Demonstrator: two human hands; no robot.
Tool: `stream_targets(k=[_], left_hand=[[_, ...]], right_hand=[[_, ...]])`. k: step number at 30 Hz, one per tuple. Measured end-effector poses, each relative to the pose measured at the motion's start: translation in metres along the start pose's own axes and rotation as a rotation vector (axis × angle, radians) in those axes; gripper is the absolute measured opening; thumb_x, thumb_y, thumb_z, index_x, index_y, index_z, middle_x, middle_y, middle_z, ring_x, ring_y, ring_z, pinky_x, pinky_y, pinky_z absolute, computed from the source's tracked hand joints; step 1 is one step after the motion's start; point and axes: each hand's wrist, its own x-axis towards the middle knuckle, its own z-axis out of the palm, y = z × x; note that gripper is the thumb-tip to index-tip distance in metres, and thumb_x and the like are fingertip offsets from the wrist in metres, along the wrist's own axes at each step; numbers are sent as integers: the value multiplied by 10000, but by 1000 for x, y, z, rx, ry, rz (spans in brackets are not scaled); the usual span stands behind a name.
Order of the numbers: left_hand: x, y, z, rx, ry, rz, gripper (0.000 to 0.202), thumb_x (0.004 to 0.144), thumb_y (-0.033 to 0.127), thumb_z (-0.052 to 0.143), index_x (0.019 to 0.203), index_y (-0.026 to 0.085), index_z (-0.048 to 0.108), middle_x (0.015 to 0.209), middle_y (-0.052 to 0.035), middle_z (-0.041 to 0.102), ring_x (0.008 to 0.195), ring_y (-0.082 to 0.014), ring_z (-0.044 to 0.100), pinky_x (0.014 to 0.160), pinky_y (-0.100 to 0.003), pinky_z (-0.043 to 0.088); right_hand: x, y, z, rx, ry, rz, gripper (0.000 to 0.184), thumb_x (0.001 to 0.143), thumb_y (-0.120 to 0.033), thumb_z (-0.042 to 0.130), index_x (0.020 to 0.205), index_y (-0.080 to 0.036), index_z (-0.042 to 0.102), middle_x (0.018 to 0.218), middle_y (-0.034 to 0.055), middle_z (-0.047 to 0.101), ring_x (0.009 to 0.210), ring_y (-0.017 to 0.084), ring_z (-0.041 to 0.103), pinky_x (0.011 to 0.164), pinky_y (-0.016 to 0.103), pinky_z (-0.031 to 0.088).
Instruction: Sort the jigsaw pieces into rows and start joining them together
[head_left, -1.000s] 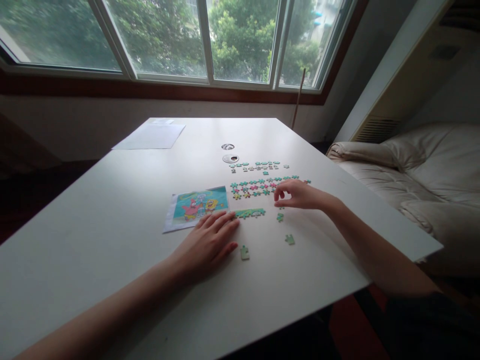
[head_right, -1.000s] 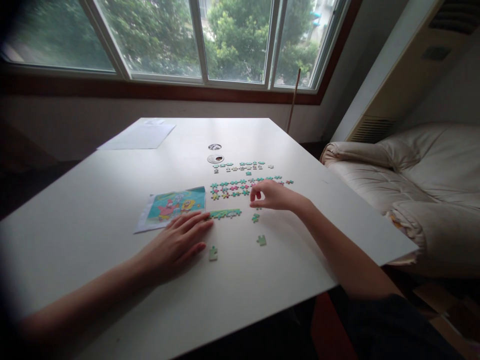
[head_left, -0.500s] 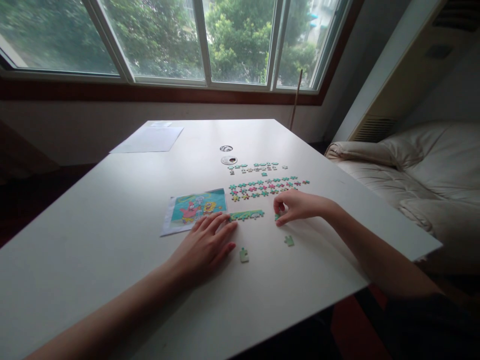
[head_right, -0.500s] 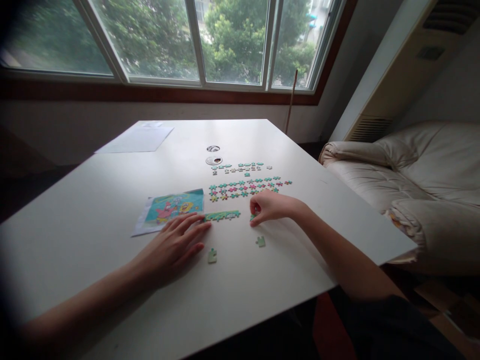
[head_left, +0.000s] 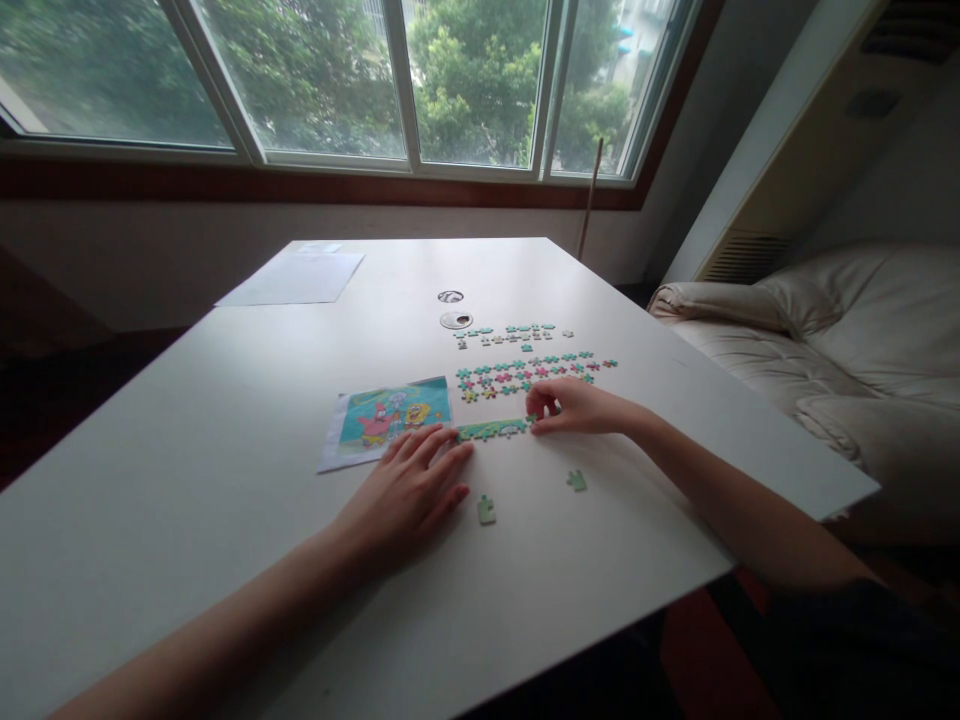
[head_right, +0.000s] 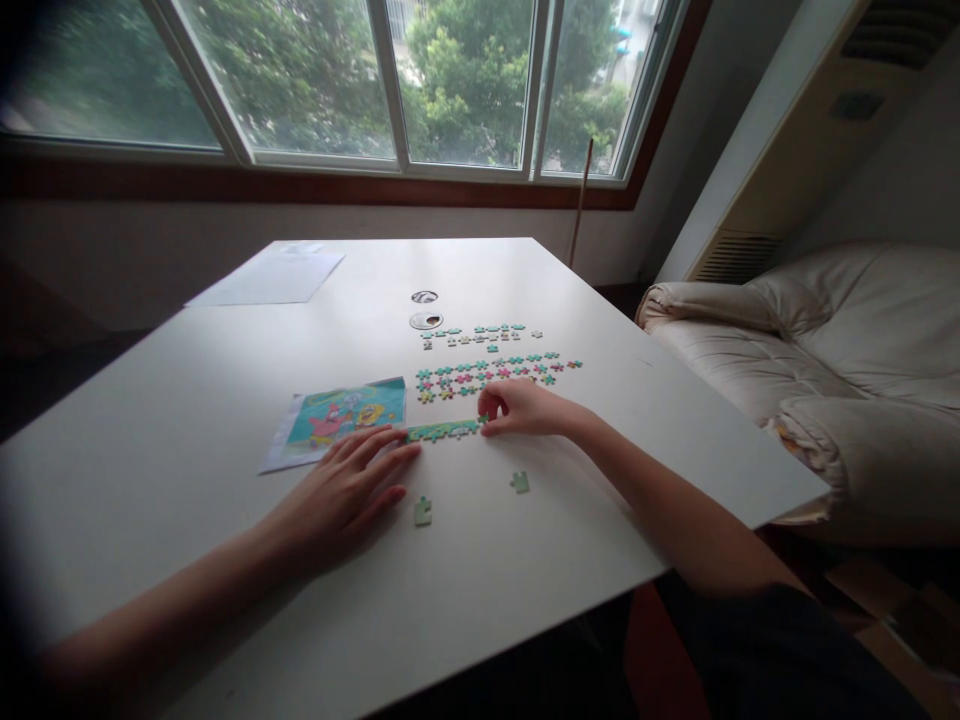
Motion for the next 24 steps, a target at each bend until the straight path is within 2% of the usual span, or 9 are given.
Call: stream_targets(k=[13, 18, 24], left_hand=[[-1, -2, 2, 0, 19, 10, 367, 884, 323, 365, 1218, 194, 447, 1245, -111, 451, 1176, -282, 342, 972, -469, 299], [0, -1, 0, 0, 13, 11, 364, 888, 320, 357, 1218, 194, 445, 1247, -110, 449, 1176, -277, 345, 979, -463, 292], [-1, -1, 0, 11, 15, -4, 374, 886, 330, 361, 1229, 195, 425, 1254, -110, 454, 1178, -277, 355, 971, -467, 293]], right_hand=[[2, -3, 5, -19, 10, 42, 209, 681, -341, 630, 793, -164, 627, 728, 9, 600, 652, 105, 530, 569, 198, 368], [2, -2, 6, -45, 15, 35, 257, 676, -370, 635, 838, -171, 619, 736, 8, 598, 652, 109, 530, 570, 201, 363], [-3, 4, -11, -41, 8, 7, 263, 737, -400, 568, 855, -170, 617, 755, 15, 604, 665, 107, 523, 587, 208, 359]])
